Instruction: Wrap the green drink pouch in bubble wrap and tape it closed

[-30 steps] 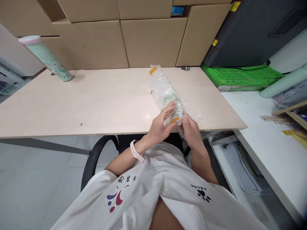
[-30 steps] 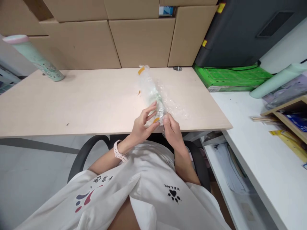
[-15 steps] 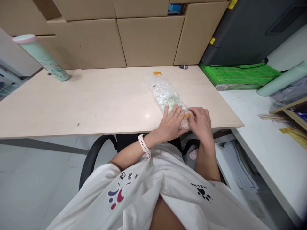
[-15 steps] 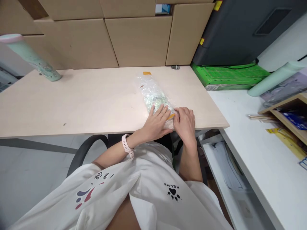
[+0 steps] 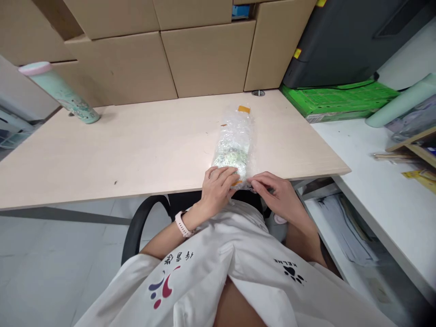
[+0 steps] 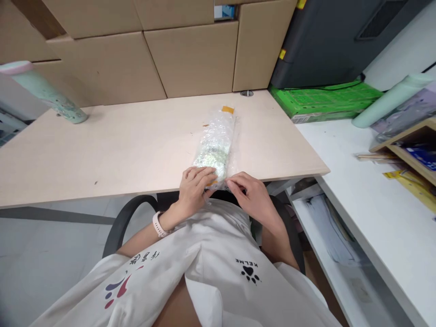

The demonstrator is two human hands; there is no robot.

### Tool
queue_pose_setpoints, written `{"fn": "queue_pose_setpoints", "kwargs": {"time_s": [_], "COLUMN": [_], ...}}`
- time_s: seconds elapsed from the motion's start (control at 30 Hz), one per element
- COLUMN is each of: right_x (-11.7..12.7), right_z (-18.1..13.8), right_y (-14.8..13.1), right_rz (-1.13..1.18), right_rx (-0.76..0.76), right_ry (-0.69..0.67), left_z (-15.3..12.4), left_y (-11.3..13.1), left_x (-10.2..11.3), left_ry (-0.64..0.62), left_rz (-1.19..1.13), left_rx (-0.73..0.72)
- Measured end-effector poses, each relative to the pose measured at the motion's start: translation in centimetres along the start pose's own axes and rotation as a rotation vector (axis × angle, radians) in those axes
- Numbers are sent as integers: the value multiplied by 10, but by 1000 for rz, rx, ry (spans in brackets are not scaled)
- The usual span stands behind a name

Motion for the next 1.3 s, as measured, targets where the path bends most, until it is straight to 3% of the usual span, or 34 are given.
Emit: {"fn": "queue_pose_setpoints", "kwargs": {"time_s": [0.13, 0.23, 0.33, 0.47, 0.6, 0.8, 0.93, 1.0, 1.03, 1.07, 1.13, 1.2, 1.3], "right_x": [24, 35, 22, -19, -47, -59, -57, -51, -46, -41, -30, -22, -18], "right_z": [-9, -14, -10, -1, 3, -1, -3, -4, -5, -5, -6, -6, -7], "right_y": [18, 30, 39, 41, 37, 29, 21, 20, 20, 20, 22, 22, 21], "right_rz": [98, -38, -8, 465, 740, 901, 824, 695, 629, 573, 498, 478, 508], "right_rx": [-225, -343, -397, -481, -504, -565, -499, -453, -441, -437, -421, -358, -262], "right_ry": [104, -62, -304, -427, -355, -160, 31, 59, 55, 40, -6, -65, -178], "left_z": [9, 12, 12, 9, 0, -9, -7, -1, 4, 10, 25, 41, 62], "left_y": [6, 6, 7, 10, 11, 21, 27, 23, 19, 12, -3, -18, -36], "left_x": [-13, -17, -13, -4, 3, 3, 16, 34, 44, 56, 78, 91, 95], "left_ry": [70, 146, 274, 350, 340, 315, 256, 167, 66, 60, 103, 66, -29], "left_rz": [39, -3, -1, -29, -128, -258, -392, -490, -613, -659, -475, -189, -32], "left_rx": [8, 27, -2, -75, -122, -127, -111, -120, -130, -117, -126, -123, -154]}}
Point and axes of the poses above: each hand's wrist, its own z-axis towards the middle knuckle, its own x-axis out of the back of the hand, y = z × x, the point moved 2 cm from there along z, towards the middle knuckle, and after that the axes turned 3 degrees about z, right-handed, at the moved point
